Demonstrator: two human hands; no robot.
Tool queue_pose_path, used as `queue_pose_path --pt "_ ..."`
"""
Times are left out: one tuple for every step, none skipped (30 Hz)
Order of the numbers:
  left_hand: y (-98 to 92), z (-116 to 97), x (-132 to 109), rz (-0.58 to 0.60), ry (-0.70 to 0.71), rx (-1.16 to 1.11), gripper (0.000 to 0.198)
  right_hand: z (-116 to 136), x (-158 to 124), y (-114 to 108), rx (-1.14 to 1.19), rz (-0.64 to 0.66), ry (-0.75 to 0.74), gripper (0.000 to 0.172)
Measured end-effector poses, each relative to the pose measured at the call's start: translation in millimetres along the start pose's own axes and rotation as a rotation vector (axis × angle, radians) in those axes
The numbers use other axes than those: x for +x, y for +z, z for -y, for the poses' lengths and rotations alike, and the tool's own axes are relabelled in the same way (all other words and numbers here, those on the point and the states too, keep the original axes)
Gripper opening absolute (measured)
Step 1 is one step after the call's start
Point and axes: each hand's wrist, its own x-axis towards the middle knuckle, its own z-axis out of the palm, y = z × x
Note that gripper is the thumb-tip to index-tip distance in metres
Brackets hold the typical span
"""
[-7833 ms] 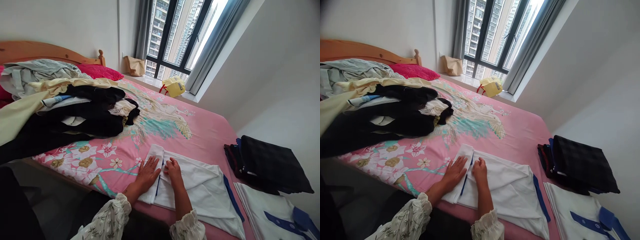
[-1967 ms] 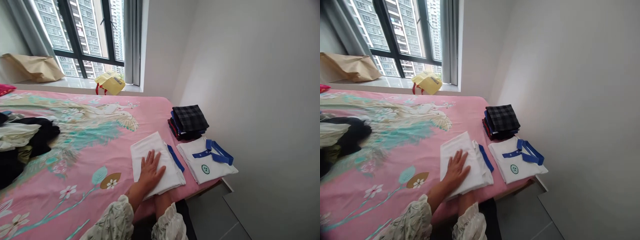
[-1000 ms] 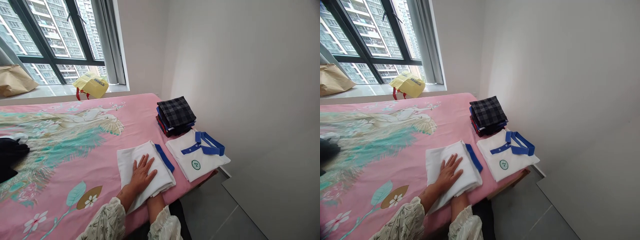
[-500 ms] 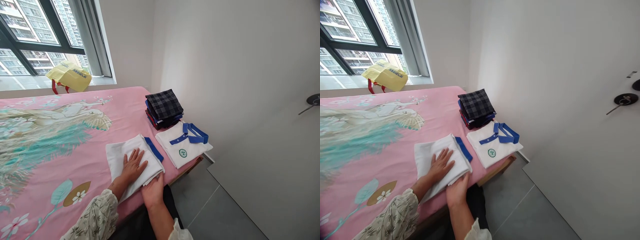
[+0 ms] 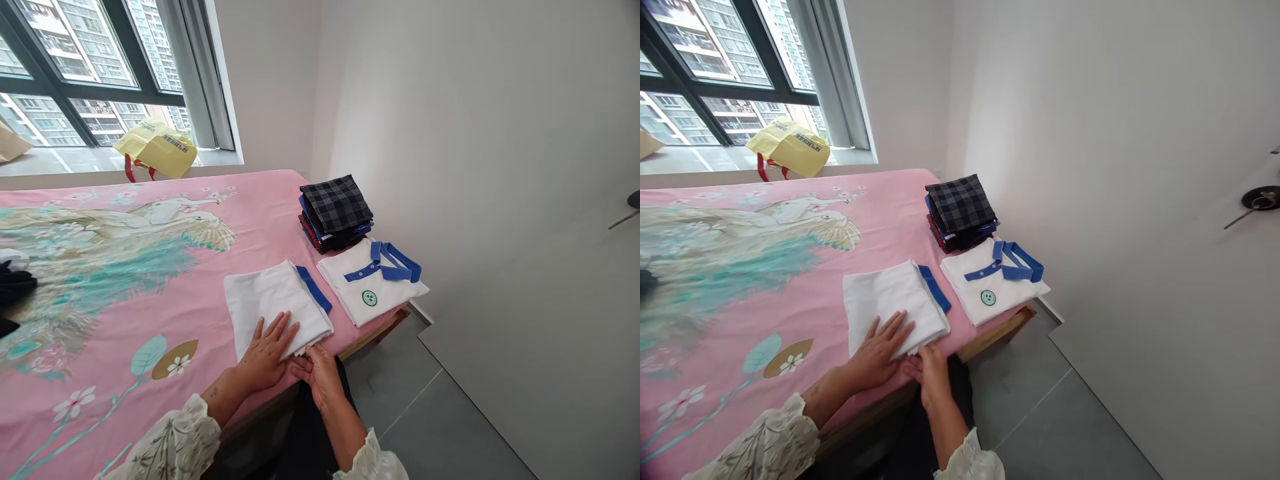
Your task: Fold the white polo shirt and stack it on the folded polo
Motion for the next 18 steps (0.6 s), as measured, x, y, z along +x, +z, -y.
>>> queue_pose_path --pt "1.8 1 -5 0.000 -0.003 0.003 0.068 0 1 0 -0.036 -0.014 0.010 0.039" --pt "2.7 3 -8 0.001 -0.011 -0.007 0.065 1 3 1 -0.074 -0.028 0.021 0.039" --pt "2.6 4 -9 0.000 -0.020 -0.025 0.062 1 5 3 -0.111 -0.036 0.032 0.039" --pt "1.8 4 -8 -0.007 -0.028 -0.044 0.059 2 6 6 -0.146 -0.039 0.042 0.038" --pt "0.5 4 -7 -0.022 -0.034 -0.062 0.056 2 8 9 -0.181 -0.036 0.053 0.037" --pt "-0.6 3 -6 -0.042 -0.037 -0.076 0.054 1 10 13 -0.216 -0.029 0.060 0.037" --pt "-1.1 0 -5 -0.059 -0.036 -0.085 0.053 -1 12 15 -0.257 -0.017 0.058 0.036" --pt "-0.6 -2 -5 -0.070 -0.031 -0.089 0.053 -3 13 17 -0.311 -0.002 0.045 0.035" --pt "1.0 -5 -5 -0.073 -0.027 -0.089 0.053 -5 14 16 -0.383 0.018 0.025 0.034" --pt "3.5 -8 -7 -0.065 -0.019 -0.088 0.054 -7 13 14 -0.473 0.044 0.010 0.034" --pt "6.4 -11 -10 -0.051 -0.007 -0.087 0.057 -8 11 9 -0.575 0.079 0.007 0.035" --pt "9.2 -12 -14 -0.037 0.006 -0.090 0.062 -7 8 3 -0.683 0.112 0.012 0.038" --pt "11.1 -13 -18 -0.026 0.024 -0.097 0.067 -5 4 -3 -0.783 0.132 0.008 0.041" --pt "11.8 -13 -22 -0.021 0.048 -0.108 0.067 0 -1 -9 -0.864 0.130 -0.029 0.045" --pt "10.8 -11 -25 -0.021 0.075 -0.121 0.063 6 -7 -13 -0.924 0.103 -0.112 0.046" --pt "8.2 -7 -26 -0.030 0.093 -0.132 0.055 14 -14 -14 -0.962 0.055 -0.239 0.046" --pt "4.1 -2 -27 -0.049 0.092 -0.138 0.050 22 -19 -13 -0.982 0.003 -0.394 0.043" --pt "-1.1 4 -25 -0.074 0.071 -0.138 0.049 31 -23 -7 -0.992 -0.033 -0.551 0.040"
